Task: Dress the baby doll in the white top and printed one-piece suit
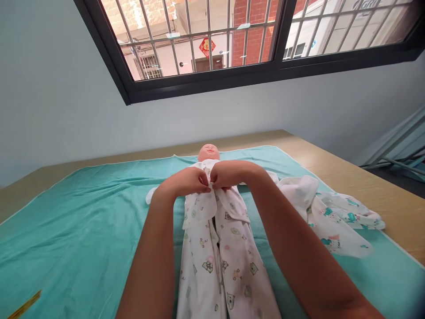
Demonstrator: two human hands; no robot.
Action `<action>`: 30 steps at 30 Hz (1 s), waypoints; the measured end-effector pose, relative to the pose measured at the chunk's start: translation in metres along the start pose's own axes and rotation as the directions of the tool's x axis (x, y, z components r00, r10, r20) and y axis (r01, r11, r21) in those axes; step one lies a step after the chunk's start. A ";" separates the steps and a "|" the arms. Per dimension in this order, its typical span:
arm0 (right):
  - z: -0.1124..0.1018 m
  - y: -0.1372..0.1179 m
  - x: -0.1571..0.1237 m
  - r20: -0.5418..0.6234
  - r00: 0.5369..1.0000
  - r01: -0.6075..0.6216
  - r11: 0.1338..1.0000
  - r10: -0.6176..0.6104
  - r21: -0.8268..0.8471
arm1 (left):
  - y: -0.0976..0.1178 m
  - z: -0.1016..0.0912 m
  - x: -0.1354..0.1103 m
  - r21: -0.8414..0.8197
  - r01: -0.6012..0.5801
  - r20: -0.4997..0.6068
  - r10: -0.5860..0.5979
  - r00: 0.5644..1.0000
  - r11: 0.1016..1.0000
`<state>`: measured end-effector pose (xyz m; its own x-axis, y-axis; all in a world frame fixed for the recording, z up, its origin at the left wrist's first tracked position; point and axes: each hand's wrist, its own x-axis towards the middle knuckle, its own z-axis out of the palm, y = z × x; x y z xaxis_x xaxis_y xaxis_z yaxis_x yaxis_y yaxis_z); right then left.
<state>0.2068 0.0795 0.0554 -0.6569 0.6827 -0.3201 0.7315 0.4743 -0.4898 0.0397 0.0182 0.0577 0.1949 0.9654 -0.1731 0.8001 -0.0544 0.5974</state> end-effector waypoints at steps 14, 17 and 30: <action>-0.013 0.018 -0.005 -0.070 0.977 0.206 0.978 -0.203 0.040 | -0.002 0.005 0.006 0.033 -0.120 -0.045 0.121 0.992 0.992; -0.012 0.023 -0.003 -0.037 0.965 0.261 0.959 -0.258 0.112 | -0.004 0.004 0.005 0.037 -0.119 -0.042 0.121 0.992 0.992; -0.007 0.027 0.006 -0.043 0.970 0.242 0.963 -0.239 0.119 | 0.016 0.016 0.005 0.229 0.005 -0.140 0.028 0.990 0.973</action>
<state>0.2241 0.1004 0.0461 -0.8040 0.5731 -0.1587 0.5236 0.5558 -0.6458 0.0627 0.0179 0.0545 0.1359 0.9897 -0.0445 0.9096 -0.1069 0.4016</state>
